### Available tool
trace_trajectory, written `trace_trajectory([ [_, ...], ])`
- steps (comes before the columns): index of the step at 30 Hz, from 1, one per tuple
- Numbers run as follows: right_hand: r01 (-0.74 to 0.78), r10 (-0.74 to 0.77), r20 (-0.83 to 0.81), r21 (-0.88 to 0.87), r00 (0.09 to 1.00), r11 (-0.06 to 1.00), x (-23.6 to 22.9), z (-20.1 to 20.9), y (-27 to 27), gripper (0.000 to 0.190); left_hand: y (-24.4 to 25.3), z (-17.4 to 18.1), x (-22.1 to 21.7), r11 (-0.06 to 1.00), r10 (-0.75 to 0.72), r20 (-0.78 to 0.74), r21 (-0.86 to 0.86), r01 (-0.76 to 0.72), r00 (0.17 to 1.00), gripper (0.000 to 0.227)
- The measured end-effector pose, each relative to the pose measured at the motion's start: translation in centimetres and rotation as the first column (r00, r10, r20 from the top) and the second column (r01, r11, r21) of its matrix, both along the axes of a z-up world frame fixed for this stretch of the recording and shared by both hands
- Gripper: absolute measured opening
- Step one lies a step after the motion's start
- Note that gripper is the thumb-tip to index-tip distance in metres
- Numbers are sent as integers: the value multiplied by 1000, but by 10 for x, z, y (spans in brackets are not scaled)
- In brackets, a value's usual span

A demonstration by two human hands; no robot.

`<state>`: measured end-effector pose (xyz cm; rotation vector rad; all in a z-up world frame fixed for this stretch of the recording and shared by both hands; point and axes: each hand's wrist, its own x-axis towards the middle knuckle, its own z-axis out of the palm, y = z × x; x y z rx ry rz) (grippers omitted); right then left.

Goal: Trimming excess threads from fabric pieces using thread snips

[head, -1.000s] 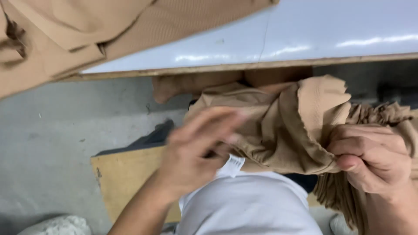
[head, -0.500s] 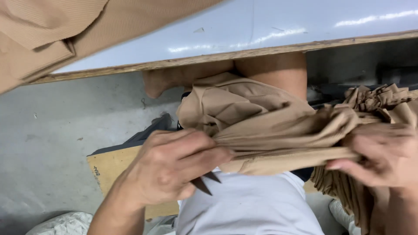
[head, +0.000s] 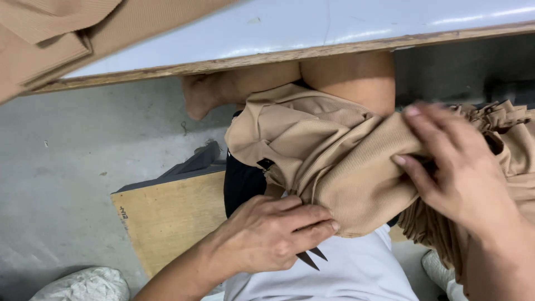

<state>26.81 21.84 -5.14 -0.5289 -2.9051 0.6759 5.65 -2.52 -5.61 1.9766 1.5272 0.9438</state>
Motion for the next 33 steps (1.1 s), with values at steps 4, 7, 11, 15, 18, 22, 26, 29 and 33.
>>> trace_trajectory([
  [4,-60,64,-23,123,998,991,6,4,-2,32,-6,-1,-4,996,83,-77,-10,-84,994,42],
  [7,-115,119,-58,75,991,991,46,20,-15,42,-12,-5,-8,993,106,-105,-31,-110,989,46],
  [11,-505,502,61,168,863,847,43,43,-33,42,-7,1,-20,991,132,49,-21,-131,990,24],
  [15,-522,560,64,-288,826,803,33,49,-46,56,5,1,-27,992,126,189,-15,-125,974,15],
  [18,-278,295,8,-310,955,909,11,60,-51,55,11,-6,-26,978,203,238,-10,-206,950,15],
  [22,-101,110,79,-113,991,988,-12,50,-42,36,30,-3,-27,915,383,190,-208,-345,904,28],
  [26,-107,140,165,-196,976,975,-53,35,-39,33,43,-9,-21,907,351,130,-293,-302,927,44],
  [29,-78,121,280,-159,953,984,-60,13,-43,32,45,-16,-17,931,217,77,-317,-182,973,37],
  [33,-40,133,275,-320,952,947,-66,11,-42,26,42,-22,-15,943,269,76,-225,-247,960,40],
])
